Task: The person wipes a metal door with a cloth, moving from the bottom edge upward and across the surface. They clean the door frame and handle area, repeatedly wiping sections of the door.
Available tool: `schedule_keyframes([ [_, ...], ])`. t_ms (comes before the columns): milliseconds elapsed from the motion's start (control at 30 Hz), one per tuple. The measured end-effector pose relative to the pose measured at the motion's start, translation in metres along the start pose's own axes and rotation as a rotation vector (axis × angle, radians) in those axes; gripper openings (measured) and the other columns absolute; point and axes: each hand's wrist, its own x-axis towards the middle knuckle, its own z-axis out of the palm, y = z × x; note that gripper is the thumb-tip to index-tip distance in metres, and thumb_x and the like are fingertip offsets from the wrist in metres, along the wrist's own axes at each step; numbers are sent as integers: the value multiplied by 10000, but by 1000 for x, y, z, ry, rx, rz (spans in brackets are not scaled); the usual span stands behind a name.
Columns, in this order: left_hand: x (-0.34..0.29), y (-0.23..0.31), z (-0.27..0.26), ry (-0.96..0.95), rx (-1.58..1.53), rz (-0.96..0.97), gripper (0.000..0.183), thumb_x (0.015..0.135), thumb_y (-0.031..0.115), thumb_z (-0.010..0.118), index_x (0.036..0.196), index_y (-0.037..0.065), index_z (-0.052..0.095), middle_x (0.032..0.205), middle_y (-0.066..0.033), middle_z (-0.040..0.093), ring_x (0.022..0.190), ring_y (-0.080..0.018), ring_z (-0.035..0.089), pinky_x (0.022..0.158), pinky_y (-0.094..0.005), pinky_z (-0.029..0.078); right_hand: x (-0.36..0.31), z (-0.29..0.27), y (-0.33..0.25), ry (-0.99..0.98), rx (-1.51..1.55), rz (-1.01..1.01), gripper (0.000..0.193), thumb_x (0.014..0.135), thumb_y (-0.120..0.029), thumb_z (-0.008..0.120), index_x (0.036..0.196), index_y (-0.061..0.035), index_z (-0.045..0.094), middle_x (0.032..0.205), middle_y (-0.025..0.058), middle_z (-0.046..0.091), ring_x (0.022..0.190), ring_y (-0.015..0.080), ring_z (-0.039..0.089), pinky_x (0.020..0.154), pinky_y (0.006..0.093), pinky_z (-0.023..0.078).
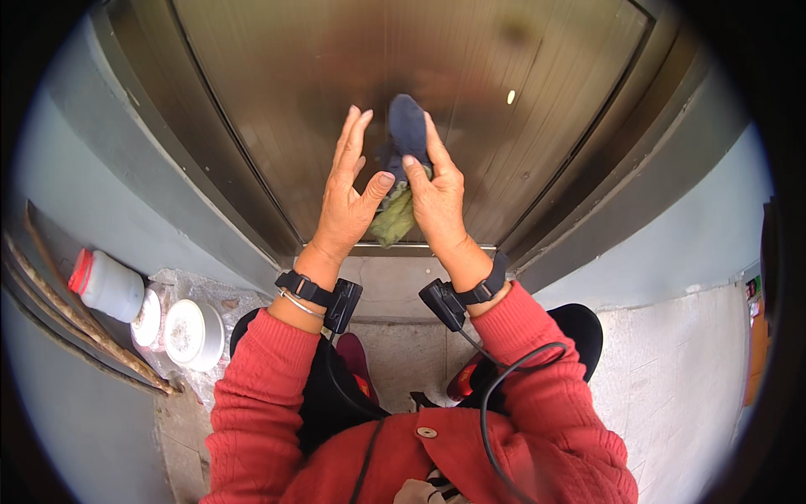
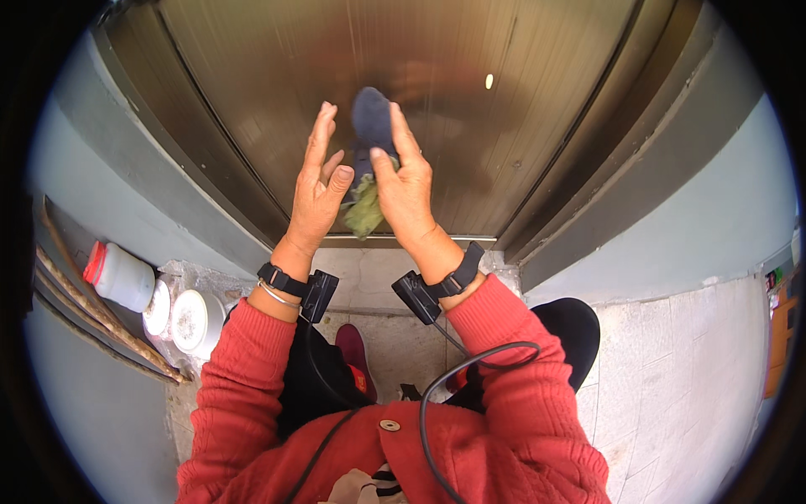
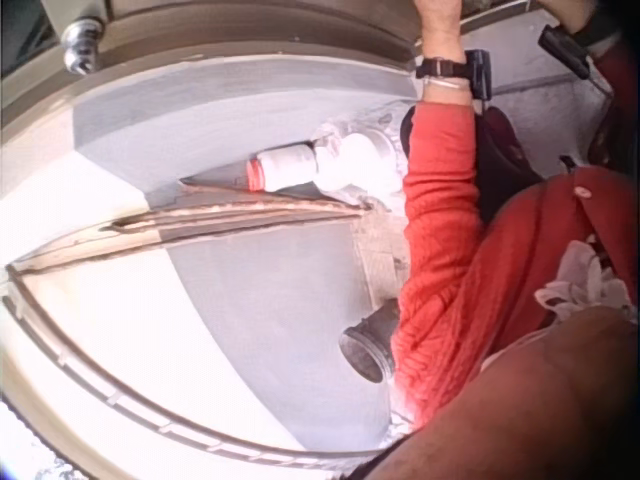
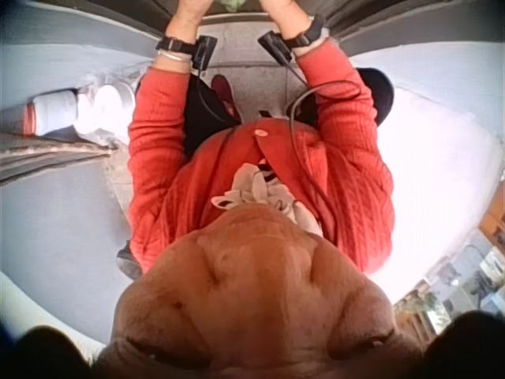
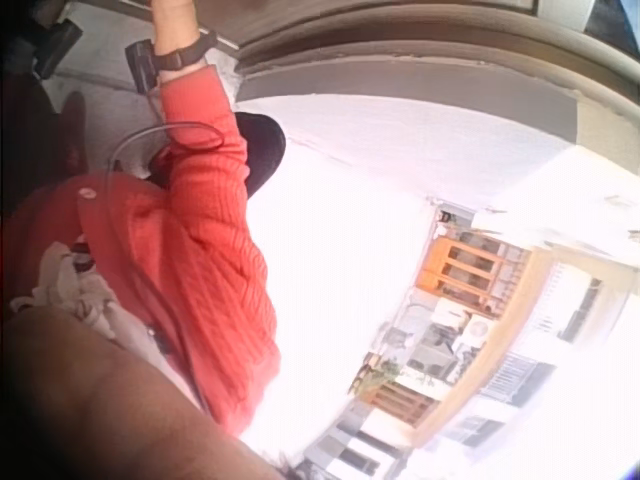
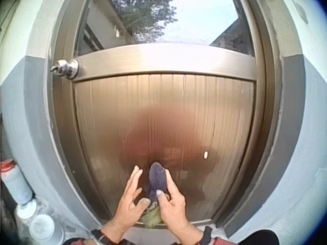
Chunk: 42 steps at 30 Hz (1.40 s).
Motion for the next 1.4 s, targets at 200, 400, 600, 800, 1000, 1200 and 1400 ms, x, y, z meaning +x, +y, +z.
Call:
schedule_keyframes([
  [200,2,25,36,254,-31,99,701,956,31,669,1590,68,370,1571,-185,442,1431,-307,460,1181,-399,365,9,-12,-78,-516,233,146,711,1110,-560,377,1507,18,496,1452,105,589,1364,180,490,1175,306,342],
  [400,50,29,20,256,612,738,685,849,-79,678,1483,149,557,1602,-190,440,1450,-376,444,1199,-480,338,9,-107,-133,-478,-386,-67,730,1093,-579,306,1513,-21,520,1574,150,501,1481,315,439,1213,482,355],
  [600,86,-33,15,-17,1168,798,765,798,173,852,1499,173,546,1651,-130,390,1515,-327,369,1222,-579,211,-14,-187,-145,-270,-874,-118,684,996,-608,518,1450,-107,623,1443,147,630,1301,318,635,1029,472,552],
  [800,46,-130,21,-337,1409,950,707,982,676,471,1544,249,501,1686,-69,339,1570,-260,253,1256,-578,73,-39,-219,-129,-178,-922,149,626,982,-544,576,1434,-116,639,1440,138,636,1262,296,667,1000,446,571],
  [1000,-26,-201,37,-652,1520,1154,615,995,236,472,1605,285,415,1709,49,299,1586,-146,212,1272,-493,87,-48,-243,-102,-207,-981,306,530,991,-485,589,1422,-184,662,1484,108,609,1263,276,667,957,379,583],
  [1200,-77,-263,52,-1076,1511,1233,676,991,302,473,1639,164,339,1748,35,181,1596,-143,141,1271,-383,132,-52,-254,-91,-281,-1069,430,542,958,-557,625,1373,-218,700,1492,100,604,1232,295,682,924,386,593],
  [1400,-105,-291,68,-1176,1441,1184,671,993,244,459,1639,117,326,1743,14,203,1594,-157,168,1262,-390,157,-60,-258,-92,-328,-1037,513,538,943,-539,660,1345,-185,719,1465,117,625,1191,303,701,908,405,594],
])
